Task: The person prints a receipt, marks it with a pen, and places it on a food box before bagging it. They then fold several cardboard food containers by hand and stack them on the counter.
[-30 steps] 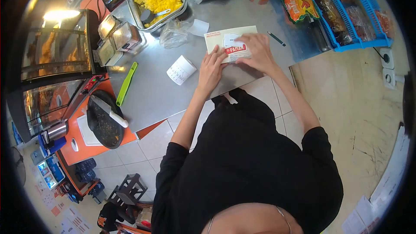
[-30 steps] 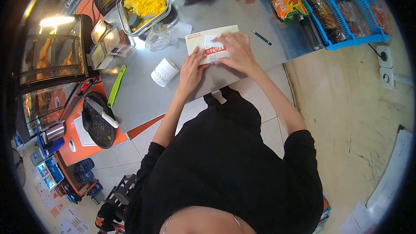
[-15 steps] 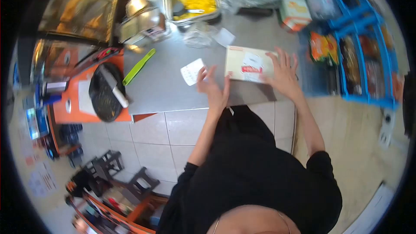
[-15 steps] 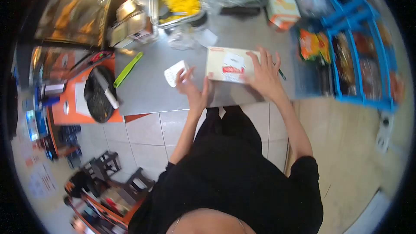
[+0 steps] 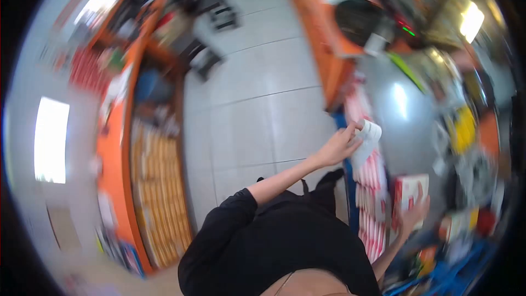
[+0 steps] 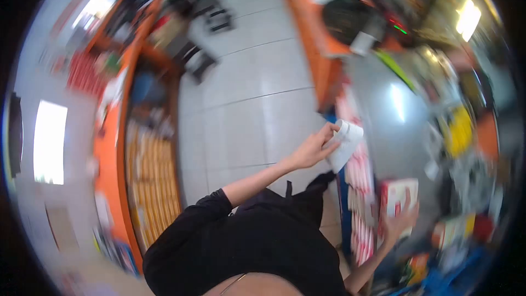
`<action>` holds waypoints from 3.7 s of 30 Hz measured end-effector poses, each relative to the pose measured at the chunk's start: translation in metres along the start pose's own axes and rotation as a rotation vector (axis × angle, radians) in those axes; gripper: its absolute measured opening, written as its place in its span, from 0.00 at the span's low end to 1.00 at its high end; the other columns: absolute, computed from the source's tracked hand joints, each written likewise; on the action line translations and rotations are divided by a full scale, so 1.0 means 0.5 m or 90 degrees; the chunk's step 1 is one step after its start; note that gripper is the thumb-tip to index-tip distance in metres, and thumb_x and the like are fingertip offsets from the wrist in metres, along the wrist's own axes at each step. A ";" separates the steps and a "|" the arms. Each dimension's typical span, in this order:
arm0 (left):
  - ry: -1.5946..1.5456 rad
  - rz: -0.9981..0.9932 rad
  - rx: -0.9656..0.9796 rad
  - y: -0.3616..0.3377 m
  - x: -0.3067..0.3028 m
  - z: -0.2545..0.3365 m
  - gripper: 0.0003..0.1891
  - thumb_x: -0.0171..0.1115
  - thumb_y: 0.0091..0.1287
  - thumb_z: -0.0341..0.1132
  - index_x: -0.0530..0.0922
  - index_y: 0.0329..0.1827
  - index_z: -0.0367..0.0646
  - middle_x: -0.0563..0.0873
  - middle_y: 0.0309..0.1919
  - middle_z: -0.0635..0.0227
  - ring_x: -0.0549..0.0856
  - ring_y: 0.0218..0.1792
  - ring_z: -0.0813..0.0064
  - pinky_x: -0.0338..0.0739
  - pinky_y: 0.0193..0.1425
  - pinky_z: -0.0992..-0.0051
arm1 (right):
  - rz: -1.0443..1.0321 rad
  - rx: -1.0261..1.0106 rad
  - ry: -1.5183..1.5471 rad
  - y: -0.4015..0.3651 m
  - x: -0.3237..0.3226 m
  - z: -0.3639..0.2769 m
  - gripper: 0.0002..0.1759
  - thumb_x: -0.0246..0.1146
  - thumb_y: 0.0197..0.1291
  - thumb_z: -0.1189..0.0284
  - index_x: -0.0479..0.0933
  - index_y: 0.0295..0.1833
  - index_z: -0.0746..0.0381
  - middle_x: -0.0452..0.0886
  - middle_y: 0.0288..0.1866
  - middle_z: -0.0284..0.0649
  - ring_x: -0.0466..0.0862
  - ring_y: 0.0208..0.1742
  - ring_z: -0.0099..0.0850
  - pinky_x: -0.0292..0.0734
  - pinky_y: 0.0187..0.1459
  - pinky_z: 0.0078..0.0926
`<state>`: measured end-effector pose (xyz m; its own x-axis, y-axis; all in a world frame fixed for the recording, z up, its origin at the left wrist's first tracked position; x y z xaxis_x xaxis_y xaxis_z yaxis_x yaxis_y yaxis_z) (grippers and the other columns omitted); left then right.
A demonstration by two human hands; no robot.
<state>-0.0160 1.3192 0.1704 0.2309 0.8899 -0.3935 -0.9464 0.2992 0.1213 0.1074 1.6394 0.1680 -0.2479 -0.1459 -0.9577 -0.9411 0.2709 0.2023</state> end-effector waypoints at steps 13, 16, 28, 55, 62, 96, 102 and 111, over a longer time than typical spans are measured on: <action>-0.070 0.873 -0.471 -1.354 -0.727 -0.308 0.30 0.50 0.61 0.23 0.51 0.65 0.50 0.78 0.48 0.56 0.77 0.52 0.67 0.68 0.55 0.67 | -0.416 -0.908 0.293 -0.602 0.201 -1.303 0.50 0.74 0.22 0.60 0.65 0.61 0.44 0.59 0.61 0.53 0.62 0.60 0.50 0.55 0.59 0.49; -0.169 1.031 -0.498 -1.553 -0.797 -0.361 0.28 0.50 0.62 0.23 0.51 0.64 0.49 0.79 0.46 0.55 0.79 0.44 0.72 0.72 0.49 0.71 | -0.435 -1.135 0.297 -0.826 0.136 -1.558 0.48 0.74 0.23 0.60 0.66 0.60 0.43 0.59 0.61 0.52 0.61 0.61 0.49 0.54 0.59 0.47; -0.004 1.351 -0.187 -2.031 -1.404 -0.518 0.28 0.44 0.65 0.24 0.47 0.66 0.50 0.75 0.50 0.51 0.79 0.48 0.61 0.71 0.53 0.71 | -0.512 -1.547 0.441 -1.506 0.072 -2.258 0.47 0.73 0.20 0.63 0.68 0.58 0.36 0.59 0.61 0.50 0.60 0.61 0.46 0.51 0.59 0.47; 0.764 1.058 -0.881 -2.640 -1.518 -0.411 0.04 0.56 0.58 0.33 0.78 0.32 0.47 0.78 0.29 0.70 0.78 0.36 0.69 0.63 0.48 0.65 | -0.149 -1.629 0.740 -2.468 0.230 -2.527 0.21 0.55 0.46 0.79 0.71 0.50 0.70 0.73 0.49 0.50 0.70 0.54 0.46 0.62 0.58 0.44; 0.432 1.179 -0.658 -2.621 -1.499 -0.551 0.12 0.54 0.56 0.27 0.75 0.44 0.41 0.76 0.43 0.57 0.74 0.47 0.57 0.68 0.50 0.61 | -0.446 -1.480 0.466 -2.497 0.243 -2.608 0.07 0.56 0.47 0.77 0.77 0.32 0.64 0.75 0.38 0.42 0.71 0.50 0.35 0.64 0.53 0.39; 0.222 0.855 0.414 -2.314 -1.429 0.099 0.08 0.50 0.67 0.38 0.73 0.44 0.47 0.79 0.33 0.67 0.81 0.35 0.70 0.65 0.51 0.62 | -1.981 -0.134 0.178 -2.028 0.120 -2.270 0.29 0.63 0.53 0.77 0.61 0.60 0.69 0.72 0.56 0.44 0.75 0.54 0.31 0.72 0.54 0.32; 0.154 1.599 0.103 -2.601 -1.293 0.068 0.04 0.52 0.66 0.33 0.72 0.41 0.47 0.77 0.30 0.73 0.73 0.26 0.81 0.70 0.34 0.75 | -2.117 -0.124 -0.029 -2.023 0.142 -2.186 0.22 0.67 0.48 0.77 0.71 0.51 0.67 0.77 0.45 0.38 0.78 0.48 0.29 0.74 0.52 0.33; 0.412 1.560 -0.716 -2.639 -1.233 0.119 0.07 0.56 0.64 0.34 0.74 0.42 0.43 0.79 0.30 0.71 0.77 0.30 0.79 0.71 0.32 0.78 | -1.656 -0.325 0.324 -2.033 0.153 -2.255 0.10 0.65 0.51 0.77 0.77 0.41 0.67 0.80 0.30 0.38 0.80 0.33 0.22 0.72 0.31 0.16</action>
<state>1.1037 0.3963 0.3072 -0.4455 -0.7740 -0.4500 0.7242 -0.6070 0.3272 0.7858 0.2800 0.1196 0.7206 0.2446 0.6488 0.6030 -0.6830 -0.4121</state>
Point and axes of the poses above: each hand's wrist, its own y-axis towards the middle knuckle, its own x-axis out of the palm, z = x × y, the point moved 7 cm from there along y, towards the middle knuckle
